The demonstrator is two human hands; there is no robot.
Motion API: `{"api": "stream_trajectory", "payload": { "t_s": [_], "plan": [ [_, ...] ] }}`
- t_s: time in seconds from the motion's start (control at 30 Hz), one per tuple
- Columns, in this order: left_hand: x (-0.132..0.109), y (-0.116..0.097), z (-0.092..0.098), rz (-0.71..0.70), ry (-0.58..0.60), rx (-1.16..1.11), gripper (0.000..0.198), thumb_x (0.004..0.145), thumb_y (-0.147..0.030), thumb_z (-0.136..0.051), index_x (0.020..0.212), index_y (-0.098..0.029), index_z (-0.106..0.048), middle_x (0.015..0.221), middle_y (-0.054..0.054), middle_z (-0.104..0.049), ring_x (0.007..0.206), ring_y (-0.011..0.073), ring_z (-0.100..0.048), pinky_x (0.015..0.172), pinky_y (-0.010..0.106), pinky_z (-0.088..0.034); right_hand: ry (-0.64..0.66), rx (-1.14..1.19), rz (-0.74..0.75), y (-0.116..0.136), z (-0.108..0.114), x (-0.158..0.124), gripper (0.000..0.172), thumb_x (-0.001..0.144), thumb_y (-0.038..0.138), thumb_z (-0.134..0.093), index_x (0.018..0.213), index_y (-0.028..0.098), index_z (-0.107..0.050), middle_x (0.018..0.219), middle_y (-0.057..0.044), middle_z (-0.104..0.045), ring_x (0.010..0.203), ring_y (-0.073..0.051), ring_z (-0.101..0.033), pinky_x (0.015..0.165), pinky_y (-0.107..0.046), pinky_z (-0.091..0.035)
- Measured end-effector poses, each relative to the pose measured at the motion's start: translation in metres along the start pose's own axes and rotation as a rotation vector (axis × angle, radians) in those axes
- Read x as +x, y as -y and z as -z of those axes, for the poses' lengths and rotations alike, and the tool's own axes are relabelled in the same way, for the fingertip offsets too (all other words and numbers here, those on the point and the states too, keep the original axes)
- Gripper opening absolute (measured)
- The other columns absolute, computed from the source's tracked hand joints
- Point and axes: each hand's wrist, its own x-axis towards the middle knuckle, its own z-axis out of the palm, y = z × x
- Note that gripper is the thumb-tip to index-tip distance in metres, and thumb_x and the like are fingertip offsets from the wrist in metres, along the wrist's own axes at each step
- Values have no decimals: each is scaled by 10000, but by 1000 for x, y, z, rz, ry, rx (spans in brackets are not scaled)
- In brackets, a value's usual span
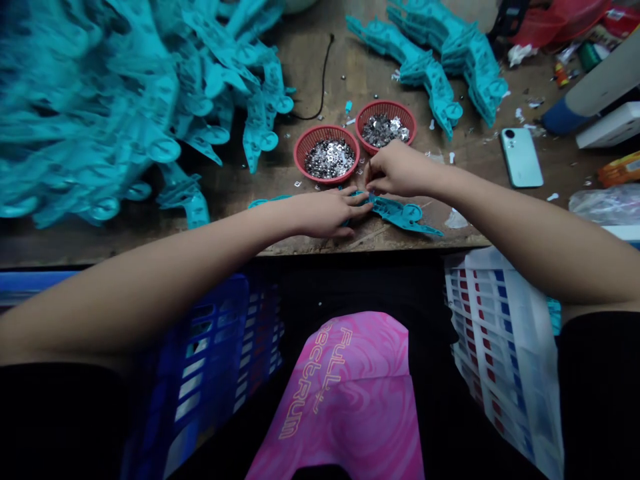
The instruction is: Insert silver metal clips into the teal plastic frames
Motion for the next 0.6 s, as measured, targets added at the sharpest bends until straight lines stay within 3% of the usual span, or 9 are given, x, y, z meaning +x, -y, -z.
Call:
{"api": "stream_trajectory", "payload": {
  "t_s": [0.13, 0.23, 0.3, 0.4, 0.5, 0.6],
  "plan": [
    [-2, -2, 2, 28, 23, -27, 934, 1206, -363, -715, 2061, -124, -423, 2142, 268, -321, 1999, 507, -380, 1600, 643, -420, -35, -38, -19, -9, -1, 7, 244, 1076, 495, -880, 1098, 284, -1000, 913, -50, -904, 1002, -328, -869, 1083, -481, -670],
    [-4, -1, 5, 21, 12, -19, 922, 1205, -352, -725, 2054, -125, -443, 2126, 262, -368, 1992, 490, -405, 1615, 613, -396, -117, -129, -83, -29, 6, 8, 273, 1133, 483, -818, 1105, 260, -973, 912, -110, -878, 1028, -372, -855, 1066, -532, -666],
    [-6, -1, 9, 12, 14, -21, 923, 1192, -335, -762, 2047, -148, -468, 2120, 254, -392, 1981, 482, -431, 1611, 597, -407, -71, -229, -147, -42, 9, 7, 203, 1086, 423, -863, 997, 256, -935, 864, -116, -838, 988, -375, -835, 1016, -538, -661],
    [-9, -2, 17, 65, 42, -19, 1032, 1141, -299, -861, 2075, -236, -427, 2145, 268, -341, 1919, 494, -539, 1531, 569, -520, 66, -366, -281, -49, 10, 5, 135, 987, 349, -961, 913, 250, -907, 873, -109, -846, 935, -359, -826, 922, -503, -649],
    [-8, -3, 21, 124, 55, 22, 1068, 1088, -308, -940, 2046, -239, -473, 2052, 321, -475, 1763, 467, -710, 1379, 485, -637, 66, -432, -306, -35, 8, 1, 251, 1103, 444, -881, 1106, 212, -975, 1074, -174, -936, 1001, -385, -863, 893, -494, -642],
    [-8, -7, 25, 126, 42, 63, 923, 1051, -376, -961, 1897, -184, -646, 1855, 307, -668, 1555, 435, -822, 1235, 439, -690, 194, -269, -74, -11, 1, -3, 491, 1160, 532, -863, 1487, 172, -936, 1303, -191, -971, 1083, -375, -890, 944, -469, -657]
  ]
}}
